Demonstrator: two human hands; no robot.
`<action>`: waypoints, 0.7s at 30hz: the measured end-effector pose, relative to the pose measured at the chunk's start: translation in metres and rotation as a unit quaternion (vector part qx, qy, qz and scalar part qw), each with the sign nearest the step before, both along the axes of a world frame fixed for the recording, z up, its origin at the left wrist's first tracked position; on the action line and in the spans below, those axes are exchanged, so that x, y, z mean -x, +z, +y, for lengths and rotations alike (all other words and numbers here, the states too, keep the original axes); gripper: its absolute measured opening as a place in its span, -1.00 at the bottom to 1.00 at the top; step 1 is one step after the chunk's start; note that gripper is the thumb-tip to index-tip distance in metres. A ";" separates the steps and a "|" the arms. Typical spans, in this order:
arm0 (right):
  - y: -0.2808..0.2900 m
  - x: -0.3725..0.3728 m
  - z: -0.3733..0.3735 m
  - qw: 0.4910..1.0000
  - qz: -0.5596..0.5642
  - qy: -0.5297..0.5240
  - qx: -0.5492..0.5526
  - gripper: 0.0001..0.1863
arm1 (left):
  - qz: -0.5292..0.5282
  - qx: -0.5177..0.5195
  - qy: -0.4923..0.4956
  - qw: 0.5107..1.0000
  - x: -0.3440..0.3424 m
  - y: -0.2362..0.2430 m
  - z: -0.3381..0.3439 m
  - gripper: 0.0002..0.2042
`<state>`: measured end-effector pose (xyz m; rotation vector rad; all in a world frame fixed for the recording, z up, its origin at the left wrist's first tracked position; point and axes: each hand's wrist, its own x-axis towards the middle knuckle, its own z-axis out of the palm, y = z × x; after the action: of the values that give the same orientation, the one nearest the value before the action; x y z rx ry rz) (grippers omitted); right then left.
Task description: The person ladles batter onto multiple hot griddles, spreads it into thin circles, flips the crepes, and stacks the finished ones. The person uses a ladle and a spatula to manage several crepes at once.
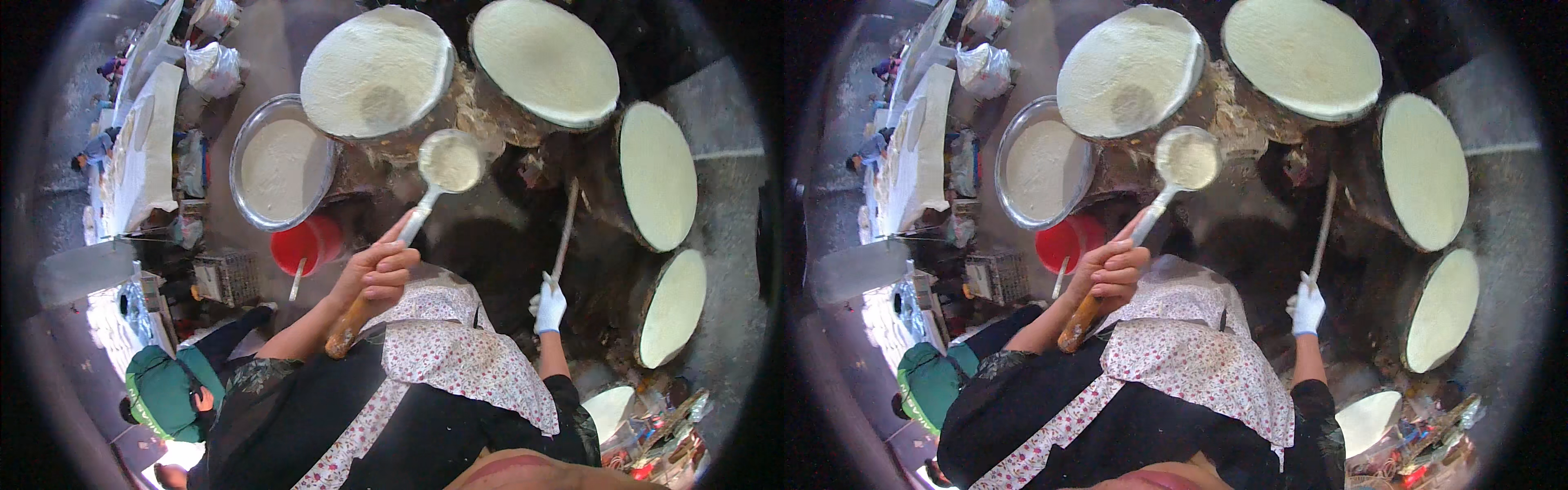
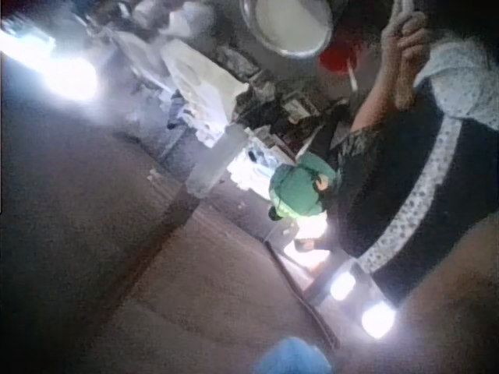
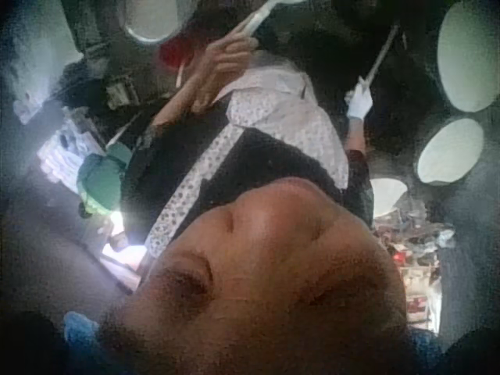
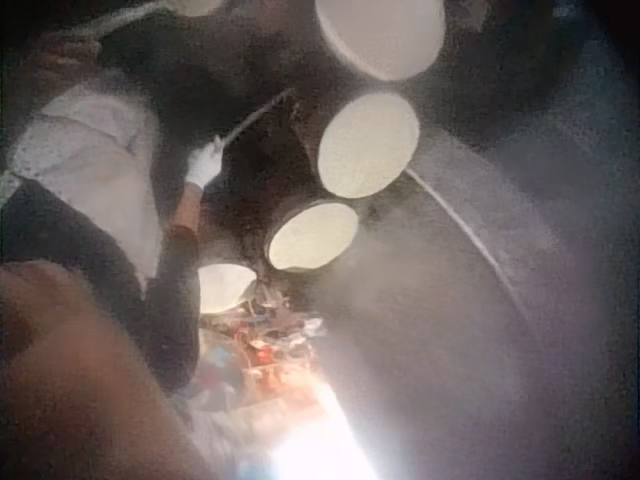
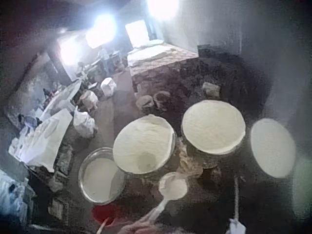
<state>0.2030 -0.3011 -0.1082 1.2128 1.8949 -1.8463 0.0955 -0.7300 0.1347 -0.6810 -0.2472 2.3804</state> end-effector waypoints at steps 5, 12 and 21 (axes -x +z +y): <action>0.103 0.180 -0.214 0.968 0.151 0.199 -0.030 -0.65 | 0.030 0.048 0.132 0.990 0.005 -0.004 -0.136 -0.50; 0.133 0.372 -0.500 0.653 0.486 0.493 -0.308 -0.70 | 0.026 0.174 0.311 0.934 -0.023 -0.017 -0.285 -0.55; 0.071 0.534 -0.699 0.321 0.361 0.738 -0.472 -0.77 | -0.047 0.087 0.440 0.892 -0.021 -0.018 -0.314 -0.58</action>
<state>-0.3313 -1.0003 -0.0369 -1.5534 2.5586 0.1149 0.1162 -1.0441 0.1169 -0.8984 -0.4631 3.2689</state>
